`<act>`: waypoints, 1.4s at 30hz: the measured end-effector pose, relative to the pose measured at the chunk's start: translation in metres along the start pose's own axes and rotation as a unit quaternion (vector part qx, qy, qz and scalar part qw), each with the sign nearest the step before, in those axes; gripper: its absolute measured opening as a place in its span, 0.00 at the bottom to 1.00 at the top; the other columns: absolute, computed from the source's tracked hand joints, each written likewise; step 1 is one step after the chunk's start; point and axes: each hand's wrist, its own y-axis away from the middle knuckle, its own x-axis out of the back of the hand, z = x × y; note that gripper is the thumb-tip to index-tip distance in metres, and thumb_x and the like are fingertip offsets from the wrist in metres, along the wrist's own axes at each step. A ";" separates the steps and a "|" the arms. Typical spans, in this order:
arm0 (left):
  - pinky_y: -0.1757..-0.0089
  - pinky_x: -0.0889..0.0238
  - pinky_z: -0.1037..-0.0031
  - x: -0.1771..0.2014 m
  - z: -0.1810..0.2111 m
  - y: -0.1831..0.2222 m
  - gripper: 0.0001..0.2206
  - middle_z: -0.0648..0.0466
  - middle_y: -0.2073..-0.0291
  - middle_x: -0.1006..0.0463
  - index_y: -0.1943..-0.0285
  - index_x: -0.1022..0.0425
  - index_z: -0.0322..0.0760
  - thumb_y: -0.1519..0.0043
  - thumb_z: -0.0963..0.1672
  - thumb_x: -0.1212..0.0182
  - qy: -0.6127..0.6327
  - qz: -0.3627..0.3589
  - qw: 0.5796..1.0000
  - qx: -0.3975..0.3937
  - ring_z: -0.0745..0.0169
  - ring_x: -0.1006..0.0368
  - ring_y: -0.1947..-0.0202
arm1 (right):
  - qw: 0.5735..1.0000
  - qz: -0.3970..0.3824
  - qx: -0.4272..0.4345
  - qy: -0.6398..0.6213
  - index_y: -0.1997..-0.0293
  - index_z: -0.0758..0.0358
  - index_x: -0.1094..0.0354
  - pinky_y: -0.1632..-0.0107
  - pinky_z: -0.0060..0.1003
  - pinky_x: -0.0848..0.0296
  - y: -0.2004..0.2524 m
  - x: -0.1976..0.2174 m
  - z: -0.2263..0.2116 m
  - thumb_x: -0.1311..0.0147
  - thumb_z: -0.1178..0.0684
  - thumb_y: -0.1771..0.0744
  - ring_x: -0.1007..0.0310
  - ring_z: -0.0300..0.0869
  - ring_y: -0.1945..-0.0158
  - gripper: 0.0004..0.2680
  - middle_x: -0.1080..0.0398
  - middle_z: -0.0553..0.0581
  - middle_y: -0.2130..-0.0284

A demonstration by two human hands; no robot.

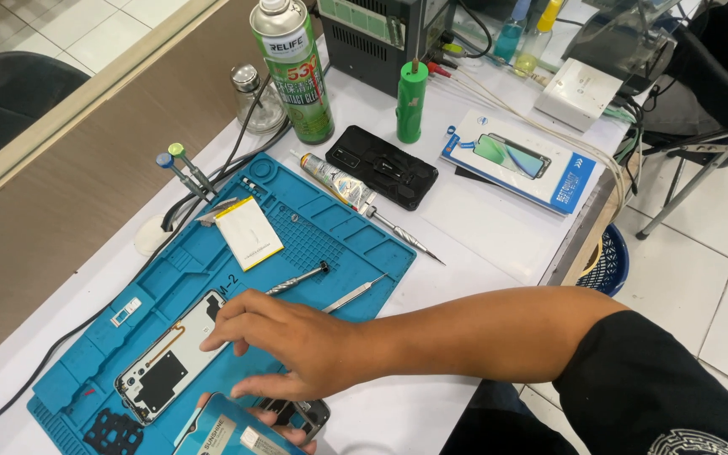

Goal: Testing a replacement screen and disassembling the internal components of a smartphone, including removing the battery and prying the frame.

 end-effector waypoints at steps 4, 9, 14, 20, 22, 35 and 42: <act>0.66 0.19 0.37 -0.007 -0.002 0.003 0.37 0.36 0.56 0.23 0.21 0.52 0.57 0.31 0.52 0.28 -0.039 0.023 0.999 -0.020 0.36 0.14 0.65 | 0.996 0.031 0.079 -0.008 0.35 0.55 0.42 0.44 0.41 0.25 0.004 -0.008 0.005 0.50 0.60 0.27 0.28 0.44 0.53 0.12 0.37 0.59 0.45; 0.67 0.18 0.41 -0.014 -0.006 0.005 0.37 0.37 0.56 0.23 0.20 0.53 0.55 0.31 0.54 0.30 -0.077 0.051 0.995 -0.047 0.40 0.14 0.67 | 0.995 0.070 0.064 -0.032 0.36 0.56 0.40 0.37 0.40 0.25 0.005 -0.007 -0.005 0.52 0.65 0.27 0.31 0.49 0.41 0.12 0.40 0.61 0.43; 0.65 0.22 0.29 -0.005 -0.009 -0.004 0.29 0.29 0.64 0.21 0.47 0.28 0.23 0.30 0.57 0.54 -0.115 0.176 0.975 0.072 0.26 0.19 0.67 | 0.991 0.093 0.080 -0.058 0.39 0.55 0.40 0.38 0.39 0.25 0.008 0.000 -0.016 0.55 0.67 0.27 0.32 0.48 0.43 0.12 0.43 0.61 0.42; 0.48 0.25 0.50 -0.135 0.061 0.026 0.42 0.36 0.40 0.30 0.23 0.53 0.31 0.39 0.48 0.25 -0.207 -0.048 0.977 -0.032 0.38 0.23 0.46 | 0.990 0.095 0.108 -0.011 0.44 0.58 0.35 0.40 0.39 0.25 0.000 -0.006 -0.031 0.43 0.65 0.31 0.32 0.49 0.44 0.11 0.37 0.61 0.49; 0.41 0.31 0.50 -0.133 0.059 0.024 0.46 0.40 0.37 0.34 0.19 0.60 0.34 0.38 0.46 0.27 -0.172 -0.102 0.980 -0.008 0.40 0.27 0.43 | 0.989 0.105 0.091 -0.055 0.45 0.63 0.37 0.51 0.31 0.15 0.002 -0.007 -0.033 0.45 0.68 0.31 0.26 0.43 0.48 0.11 0.43 0.62 0.47; 0.44 0.27 0.58 -0.133 0.061 0.026 0.47 0.39 0.38 0.33 0.18 0.61 0.37 0.40 0.48 0.28 -0.239 -0.119 0.964 -0.005 0.42 0.26 0.44 | 0.989 0.103 0.107 -0.016 0.46 0.61 0.40 0.52 0.32 0.11 0.004 -0.009 -0.032 0.38 0.69 0.34 0.24 0.44 0.50 0.15 0.45 0.62 0.47; 0.44 0.29 0.59 -0.134 0.061 0.024 0.46 0.39 0.41 0.31 0.19 0.60 0.36 0.40 0.49 0.29 -0.271 -0.128 0.954 -0.021 0.44 0.26 0.45 | 0.989 0.109 0.102 -0.003 0.46 0.62 0.40 0.51 0.32 0.11 0.005 -0.008 -0.033 0.37 0.67 0.33 0.22 0.43 0.51 0.15 0.45 0.62 0.47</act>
